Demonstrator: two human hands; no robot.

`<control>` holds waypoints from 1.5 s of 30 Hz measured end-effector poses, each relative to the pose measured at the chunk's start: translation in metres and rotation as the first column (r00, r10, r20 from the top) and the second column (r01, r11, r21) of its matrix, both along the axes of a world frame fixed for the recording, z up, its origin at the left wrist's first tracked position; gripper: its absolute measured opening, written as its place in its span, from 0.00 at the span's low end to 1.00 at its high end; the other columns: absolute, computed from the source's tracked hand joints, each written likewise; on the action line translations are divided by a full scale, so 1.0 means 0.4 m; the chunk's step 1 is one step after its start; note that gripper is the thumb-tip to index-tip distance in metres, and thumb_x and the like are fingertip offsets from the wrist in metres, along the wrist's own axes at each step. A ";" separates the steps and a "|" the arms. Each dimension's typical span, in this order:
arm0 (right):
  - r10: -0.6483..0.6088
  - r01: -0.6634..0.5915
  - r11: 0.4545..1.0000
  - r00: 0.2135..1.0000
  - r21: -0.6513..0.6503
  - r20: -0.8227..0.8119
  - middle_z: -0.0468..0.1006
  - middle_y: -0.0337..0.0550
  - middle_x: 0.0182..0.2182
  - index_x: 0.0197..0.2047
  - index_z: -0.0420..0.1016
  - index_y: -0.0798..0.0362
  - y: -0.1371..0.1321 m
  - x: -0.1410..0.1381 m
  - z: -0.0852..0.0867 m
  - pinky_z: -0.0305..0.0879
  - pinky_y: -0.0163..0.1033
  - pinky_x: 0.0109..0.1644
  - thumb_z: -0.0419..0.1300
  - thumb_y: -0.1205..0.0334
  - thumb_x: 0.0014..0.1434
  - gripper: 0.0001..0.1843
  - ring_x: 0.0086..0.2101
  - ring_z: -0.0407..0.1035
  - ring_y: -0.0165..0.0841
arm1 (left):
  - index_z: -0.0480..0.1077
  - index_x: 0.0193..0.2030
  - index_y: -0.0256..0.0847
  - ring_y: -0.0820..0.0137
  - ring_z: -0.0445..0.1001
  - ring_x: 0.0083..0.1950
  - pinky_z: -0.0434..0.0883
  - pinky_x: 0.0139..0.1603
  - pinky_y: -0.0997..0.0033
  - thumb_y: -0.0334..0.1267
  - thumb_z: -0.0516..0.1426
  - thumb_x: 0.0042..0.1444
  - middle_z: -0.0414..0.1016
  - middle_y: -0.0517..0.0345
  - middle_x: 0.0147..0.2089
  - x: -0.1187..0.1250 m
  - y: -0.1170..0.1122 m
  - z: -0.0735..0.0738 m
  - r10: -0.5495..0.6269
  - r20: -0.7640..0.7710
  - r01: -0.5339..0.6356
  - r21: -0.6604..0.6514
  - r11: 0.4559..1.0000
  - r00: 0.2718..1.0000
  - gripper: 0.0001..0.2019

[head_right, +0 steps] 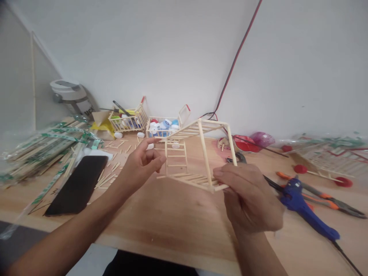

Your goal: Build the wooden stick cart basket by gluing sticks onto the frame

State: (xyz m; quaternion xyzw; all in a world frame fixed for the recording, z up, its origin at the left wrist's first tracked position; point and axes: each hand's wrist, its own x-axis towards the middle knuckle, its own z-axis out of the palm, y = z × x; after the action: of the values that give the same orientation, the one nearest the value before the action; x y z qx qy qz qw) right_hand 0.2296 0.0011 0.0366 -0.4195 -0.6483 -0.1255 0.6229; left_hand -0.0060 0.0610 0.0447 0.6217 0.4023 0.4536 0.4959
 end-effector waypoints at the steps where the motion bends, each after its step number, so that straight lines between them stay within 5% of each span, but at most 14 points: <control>1: 0.016 -0.020 0.998 0.998 0.060 0.065 0.80 0.40 0.27 0.32 0.79 0.48 0.000 -0.006 0.007 0.71 0.45 0.37 0.61 0.68 0.50 0.07 0.30 0.76 0.38 | 0.56 0.65 0.40 0.74 0.69 0.31 0.66 0.34 0.73 0.42 0.61 0.57 0.70 0.64 0.29 0.001 -0.001 0.000 0.006 0.000 -0.006 0.010 1.000 1.000 0.31; 5: 0.035 -0.069 0.984 0.979 0.166 0.200 0.81 0.40 0.32 0.39 0.79 0.48 -0.004 -0.021 0.016 0.71 0.43 0.36 0.60 0.74 0.49 0.16 0.32 0.76 0.36 | 0.46 0.71 0.44 0.72 0.71 0.37 0.68 0.36 0.73 0.41 0.63 0.54 0.72 0.58 0.39 0.003 -0.005 -0.003 0.028 -0.017 -0.027 0.043 0.999 0.999 0.42; 11: 0.041 -0.061 0.995 0.972 0.082 0.231 0.81 0.40 0.34 0.42 0.78 0.45 -0.009 -0.027 0.005 0.71 0.44 0.37 0.59 0.72 0.54 0.16 0.34 0.75 0.36 | 0.43 0.73 0.47 0.71 0.71 0.38 0.70 0.36 0.73 0.42 0.65 0.51 0.71 0.56 0.42 0.002 -0.002 -0.009 -0.006 -0.020 0.007 0.010 1.000 1.000 0.47; 16: 0.069 -0.089 0.984 0.989 0.155 0.133 0.80 0.40 0.31 0.41 0.78 0.47 0.003 -0.033 0.001 0.71 0.45 0.36 0.59 0.66 0.58 0.09 0.32 0.75 0.37 | 0.52 0.70 0.45 0.71 0.71 0.42 0.71 0.39 0.73 0.43 0.63 0.54 0.68 0.48 0.53 -0.001 0.018 -0.015 0.039 0.112 -0.040 0.012 0.999 0.993 0.39; 22: 0.022 -0.019 0.993 1.000 0.112 -0.017 0.79 0.40 0.28 0.35 0.79 0.49 0.004 -0.055 0.000 0.70 0.45 0.40 0.59 0.65 0.60 0.07 0.32 0.74 0.35 | 0.67 0.59 0.39 0.72 0.71 0.37 0.70 0.35 0.74 0.43 0.59 0.58 0.73 0.54 0.41 -0.017 0.031 -0.001 0.095 0.123 -0.099 0.033 0.994 0.988 0.23; 25: -0.049 0.041 0.998 0.975 -0.041 -0.215 0.77 0.39 0.27 0.32 0.78 0.51 0.013 -0.066 0.003 0.68 0.40 0.40 0.59 0.63 0.62 0.08 0.31 0.72 0.31 | 0.75 0.48 0.39 0.75 0.69 0.33 0.69 0.36 0.75 0.43 0.58 0.60 0.75 0.56 0.39 -0.024 0.025 0.016 0.136 0.086 -0.143 0.086 0.986 0.987 0.13; 27: -0.048 -0.025 0.982 0.925 -0.186 -0.376 0.74 0.37 0.25 0.32 0.77 0.52 0.029 -0.065 -0.001 0.67 0.36 0.35 0.60 0.57 0.62 0.10 0.28 0.69 0.28 | 0.77 0.42 0.39 0.75 0.69 0.32 0.68 0.37 0.74 0.44 0.57 0.61 0.77 0.56 0.38 -0.027 0.022 0.022 0.135 0.094 -0.145 0.112 0.983 0.986 0.12; 29: 0.036 -0.226 0.941 0.808 -0.253 -0.589 0.72 0.36 0.24 0.31 0.76 0.53 0.052 -0.057 -0.011 0.65 0.33 0.30 0.62 0.52 0.59 0.13 0.25 0.66 0.26 | 0.78 0.40 0.39 0.74 0.69 0.32 0.68 0.37 0.73 0.45 0.57 0.61 0.76 0.56 0.36 -0.027 0.023 0.020 0.096 0.125 -0.109 0.105 0.988 0.988 0.13; 32: 0.121 -0.499 0.843 0.541 -0.202 -0.832 0.73 0.34 0.26 0.32 0.75 0.54 0.088 -0.038 -0.033 0.65 0.28 0.29 0.68 0.51 0.53 0.14 0.26 0.66 0.22 | 0.78 0.40 0.39 0.74 0.68 0.32 0.67 0.36 0.73 0.48 0.58 0.60 0.75 0.56 0.33 -0.026 0.031 0.006 -0.005 0.225 -0.010 0.064 0.998 0.974 0.15; 35: 0.094 -0.603 0.779 0.383 -0.172 -0.919 0.76 0.34 0.29 0.32 0.76 0.54 0.114 -0.026 -0.052 0.69 0.26 0.31 0.72 0.55 0.47 0.14 0.27 0.68 0.21 | 0.78 0.42 0.38 0.75 0.68 0.32 0.67 0.36 0.73 0.48 0.60 0.57 0.76 0.55 0.35 -0.024 0.038 -0.008 -0.060 0.305 0.050 0.039 0.998 0.951 0.15; 45: -0.007 -0.694 0.693 0.268 -0.198 -0.963 0.77 0.36 0.24 0.32 0.75 0.55 0.135 -0.041 -0.084 0.70 0.23 0.25 0.75 0.61 0.39 0.17 0.22 0.69 0.22 | 0.79 0.39 0.38 0.77 0.68 0.29 0.65 0.31 0.76 0.39 0.65 0.51 0.79 0.56 0.34 -0.018 0.028 -0.002 -0.045 0.261 0.035 0.041 0.999 0.964 0.10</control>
State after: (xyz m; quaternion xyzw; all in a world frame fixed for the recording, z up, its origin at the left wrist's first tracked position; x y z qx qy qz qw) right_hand 0.2130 0.0550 0.0030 -0.4204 -0.2650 0.4918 0.7150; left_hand -0.0134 0.0722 0.0438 0.5732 0.3125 0.5287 0.5425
